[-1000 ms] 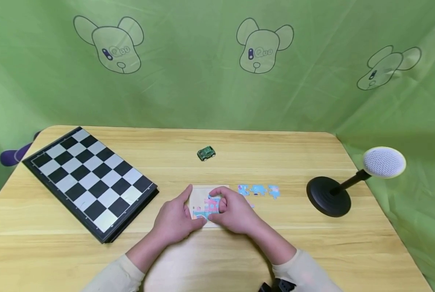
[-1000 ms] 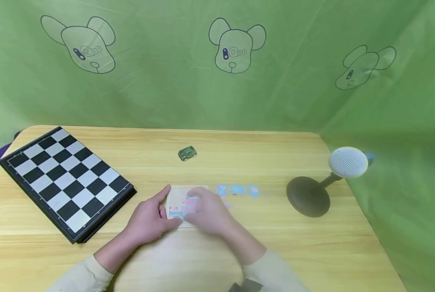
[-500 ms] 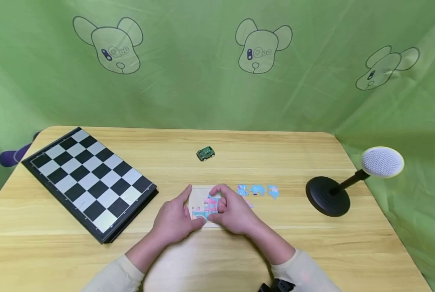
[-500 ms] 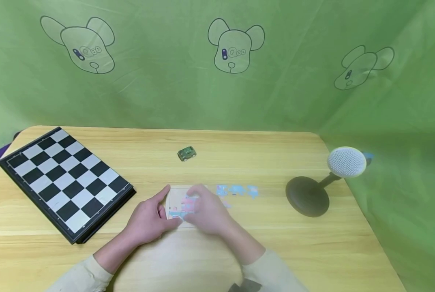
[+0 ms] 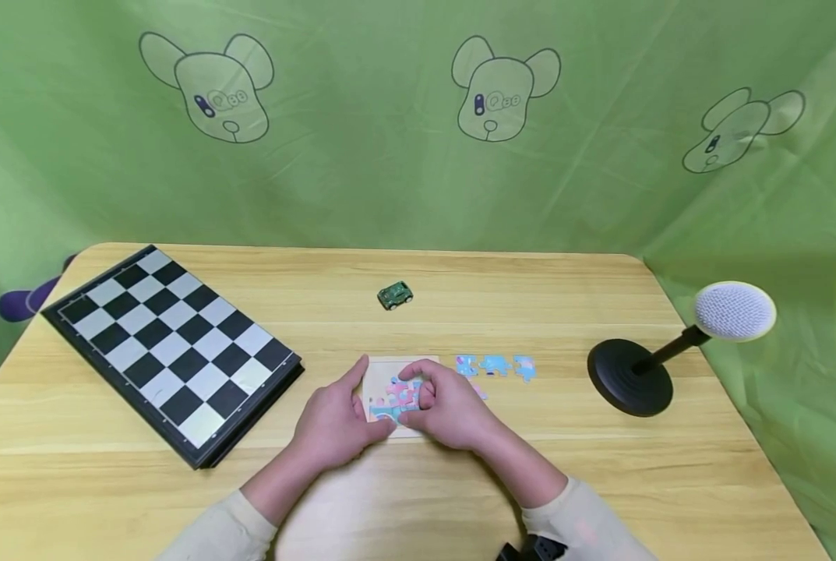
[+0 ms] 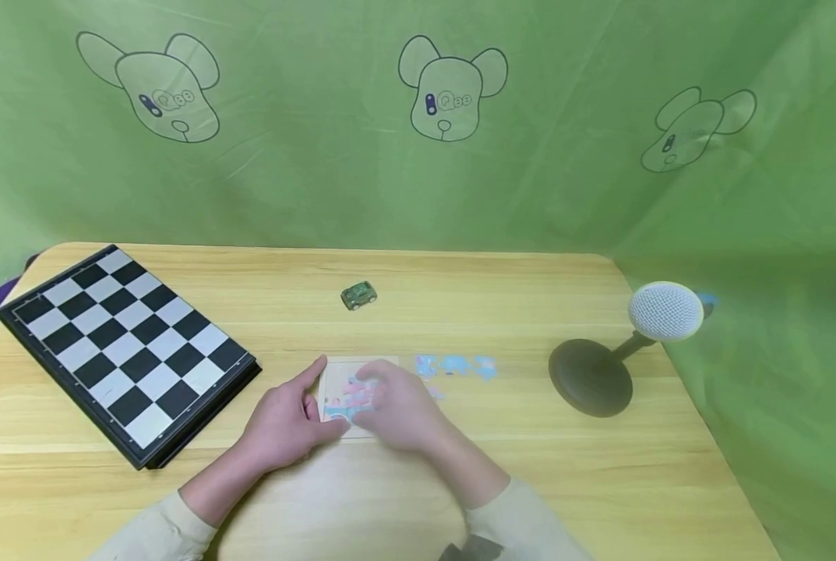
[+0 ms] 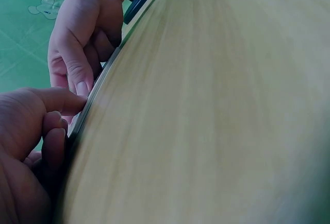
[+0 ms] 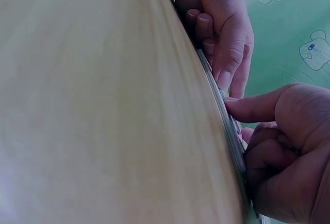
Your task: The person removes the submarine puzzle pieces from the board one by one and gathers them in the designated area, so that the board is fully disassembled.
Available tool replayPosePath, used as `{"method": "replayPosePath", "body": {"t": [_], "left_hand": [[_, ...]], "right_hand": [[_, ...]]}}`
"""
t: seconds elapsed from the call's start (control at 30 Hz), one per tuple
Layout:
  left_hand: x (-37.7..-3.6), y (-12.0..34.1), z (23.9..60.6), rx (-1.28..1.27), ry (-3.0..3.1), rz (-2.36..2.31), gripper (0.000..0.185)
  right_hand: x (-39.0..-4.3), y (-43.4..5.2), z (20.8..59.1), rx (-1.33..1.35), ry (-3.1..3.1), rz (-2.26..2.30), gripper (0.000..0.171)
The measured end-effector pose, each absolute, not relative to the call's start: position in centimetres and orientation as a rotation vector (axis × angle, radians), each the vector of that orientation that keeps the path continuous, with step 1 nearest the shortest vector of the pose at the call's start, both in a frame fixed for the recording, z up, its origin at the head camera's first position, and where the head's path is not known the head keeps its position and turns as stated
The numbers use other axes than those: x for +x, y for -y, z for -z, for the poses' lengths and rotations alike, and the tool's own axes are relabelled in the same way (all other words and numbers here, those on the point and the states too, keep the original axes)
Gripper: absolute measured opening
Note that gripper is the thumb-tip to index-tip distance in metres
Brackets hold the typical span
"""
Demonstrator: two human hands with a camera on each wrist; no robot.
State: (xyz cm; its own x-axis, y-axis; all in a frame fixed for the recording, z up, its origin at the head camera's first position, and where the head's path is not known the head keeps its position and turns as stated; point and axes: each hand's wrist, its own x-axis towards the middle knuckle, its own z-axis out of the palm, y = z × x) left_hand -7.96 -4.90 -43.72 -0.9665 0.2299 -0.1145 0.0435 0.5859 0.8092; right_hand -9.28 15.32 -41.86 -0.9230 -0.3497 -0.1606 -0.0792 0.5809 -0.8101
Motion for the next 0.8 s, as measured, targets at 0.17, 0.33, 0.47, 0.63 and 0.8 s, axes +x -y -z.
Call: {"method": "replayPosePath", "body": {"t": [0.17,0.33,0.47,0.63,0.8], "left_hand": [[-8.01,4.90,43.71,0.227,-2.604,-1.329,0.102],[-7.92,4.88,43.67,0.216,-2.596,-1.325,0.103],[-7.89,4.87,43.64,0.220,-2.593,-1.329,0.103],[-7.88,4.88,43.62,0.220,-2.585,-1.338,0.102],[-7.87,4.87,43.58,0.224,-2.584,-1.341,0.103]], "right_hand": [[-9.44,-15.40,41.71,-0.328,-2.485,1.260,0.041],[-9.53,-15.51,41.67,-0.332,-2.469,1.251,0.041],[-9.45,-15.55,41.65,-0.331,-2.472,1.258,0.042],[-9.18,-15.61,41.71,-0.345,-2.495,1.296,0.041],[-8.71,-15.94,41.76,-0.386,-2.524,1.366,0.040]]}}
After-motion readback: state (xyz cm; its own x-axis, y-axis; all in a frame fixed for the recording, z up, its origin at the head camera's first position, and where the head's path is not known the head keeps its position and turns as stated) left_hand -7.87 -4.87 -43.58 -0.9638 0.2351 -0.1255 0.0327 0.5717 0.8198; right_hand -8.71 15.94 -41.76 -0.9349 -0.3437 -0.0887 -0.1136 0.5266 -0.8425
